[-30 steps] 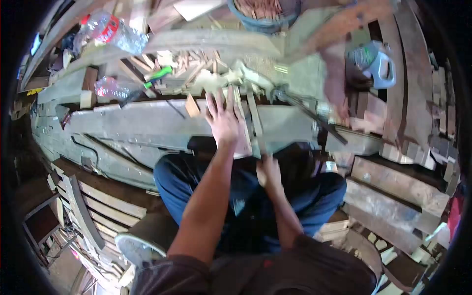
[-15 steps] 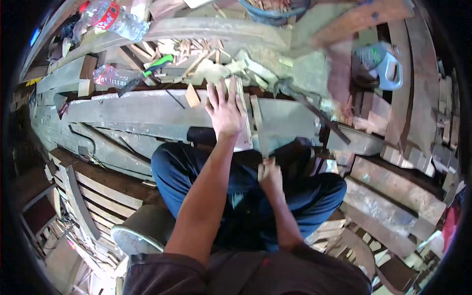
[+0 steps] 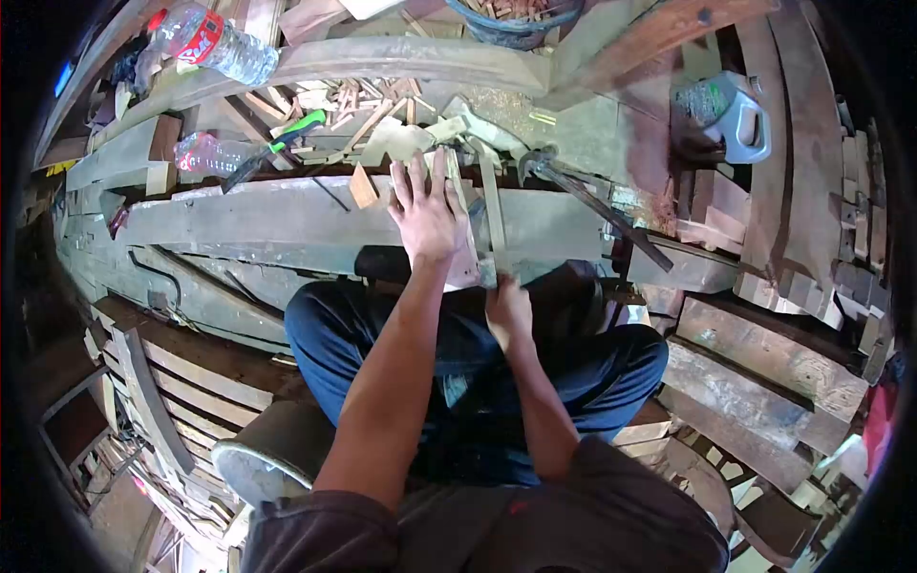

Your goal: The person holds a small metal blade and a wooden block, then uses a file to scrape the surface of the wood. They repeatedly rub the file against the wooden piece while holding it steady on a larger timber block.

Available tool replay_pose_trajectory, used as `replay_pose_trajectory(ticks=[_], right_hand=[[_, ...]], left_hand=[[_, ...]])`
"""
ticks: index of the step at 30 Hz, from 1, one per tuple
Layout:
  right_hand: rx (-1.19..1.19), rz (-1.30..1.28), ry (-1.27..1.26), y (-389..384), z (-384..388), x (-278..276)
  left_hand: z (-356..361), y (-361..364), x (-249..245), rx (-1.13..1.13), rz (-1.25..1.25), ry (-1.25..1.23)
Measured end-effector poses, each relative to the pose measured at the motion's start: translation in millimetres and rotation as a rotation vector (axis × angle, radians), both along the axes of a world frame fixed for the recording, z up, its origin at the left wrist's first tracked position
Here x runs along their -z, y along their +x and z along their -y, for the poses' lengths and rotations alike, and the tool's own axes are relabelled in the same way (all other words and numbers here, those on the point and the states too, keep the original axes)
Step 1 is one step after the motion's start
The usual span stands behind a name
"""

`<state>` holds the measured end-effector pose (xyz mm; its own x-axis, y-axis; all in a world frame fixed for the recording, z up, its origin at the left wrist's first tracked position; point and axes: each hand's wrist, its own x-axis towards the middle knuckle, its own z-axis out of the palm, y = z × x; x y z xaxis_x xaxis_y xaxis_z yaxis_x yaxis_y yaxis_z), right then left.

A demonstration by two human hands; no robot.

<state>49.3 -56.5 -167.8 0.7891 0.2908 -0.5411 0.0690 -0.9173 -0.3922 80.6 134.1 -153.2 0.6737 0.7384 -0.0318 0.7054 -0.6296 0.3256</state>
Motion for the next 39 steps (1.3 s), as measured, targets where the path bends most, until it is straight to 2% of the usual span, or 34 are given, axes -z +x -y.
replay_pose_trajectory(ticks=[1,2,3,5,7,8,9,11,14,18,19,21,23,26,27,29,31,32,33,35,36,39], right_hand=[[-0.010,0.033,0.038,-16.8,18.6,5.4],[-0.029,0.011,0.063,-33.1,30.9,-19.4],[-0.058,-0.051,-0.055,-39.6,37.5,-28.6],[-0.045,0.068,0.102,-33.7,35.2,-21.5],[-0.084,0.066,0.012,1.1,-1.7,-11.5],[-0.055,0.053,0.008,14.1,-10.4,10.2],[-0.012,0.007,-0.046,24.6,-27.7,-16.3],[-0.147,0.083,0.024,1.1,-0.4,-11.6],[-0.029,-0.048,-0.003,-37.8,37.2,-38.9],[-0.079,0.043,0.021,8.2,-12.5,-6.1],[-0.020,-0.017,-0.003,18.8,-23.7,0.7],[-0.120,0.081,0.056,7.2,-13.2,-24.6],[-0.170,0.216,0.256,-38.2,39.2,-13.3],[-0.140,0.065,0.047,-35.7,39.5,-23.2],[-0.148,0.053,0.175,-21.2,28.0,-20.0],[-0.051,-0.069,0.025,10.4,-7.8,-5.7],[-0.074,-0.087,-0.035,-6.8,7.7,-9.9],[-0.086,-0.083,-0.044,-10.8,9.1,-9.6],[-0.235,0.178,0.199,-36.7,38.5,-6.2],[-0.100,-0.038,0.063,-40.0,44.8,-36.8],[-0.145,0.008,0.030,-38.1,44.4,-19.0],[-0.164,0.075,-0.018,5.6,6.0,23.5]], left_hand=[[-3.7,4.2,0.7,-0.006,0.006,0.007],[-6.1,6.1,0.6,-0.007,0.003,0.020],[-6.0,6.2,-1.3,-0.010,-0.003,0.030],[-2.5,4.5,0.3,-0.015,-0.022,0.012],[-4.1,6.4,-5.8,-0.010,-0.035,-0.029],[-3.9,5.9,-1.0,-0.007,-0.040,-0.013],[0.3,1.4,0.4,-0.003,-0.044,-0.023],[-4.1,4.0,-1.2,-0.001,-0.037,-0.018],[-6.2,8.6,0.2,-0.015,-0.006,0.007],[-4.4,5.0,-1.1,-0.008,-0.001,0.007],[-3.2,5.1,-4.5,-0.010,-0.029,0.003],[-4.2,4.7,-2.5,0.002,-0.026,0.010],[-4.4,4.8,5.0,0.001,0.007,0.039],[-6.8,6.0,1.0,-0.004,0.035,0.045],[-4.3,3.1,1.3,0.012,0.057,0.052],[-3.5,4.3,-2.2,0.001,0.028,0.024],[-2.0,4.0,-0.4,0.010,-0.026,0.075],[-2.8,4.6,-3.6,-0.001,-0.021,0.033],[-6.6,8.4,-2.1,-0.001,0.009,0.045],[-3.9,6.0,6.8,-0.013,0.046,0.055],[-2.5,5.8,-3.8,-0.024,0.018,0.013],[-3.3,4.3,5.5,-0.006,0.049,0.058]])
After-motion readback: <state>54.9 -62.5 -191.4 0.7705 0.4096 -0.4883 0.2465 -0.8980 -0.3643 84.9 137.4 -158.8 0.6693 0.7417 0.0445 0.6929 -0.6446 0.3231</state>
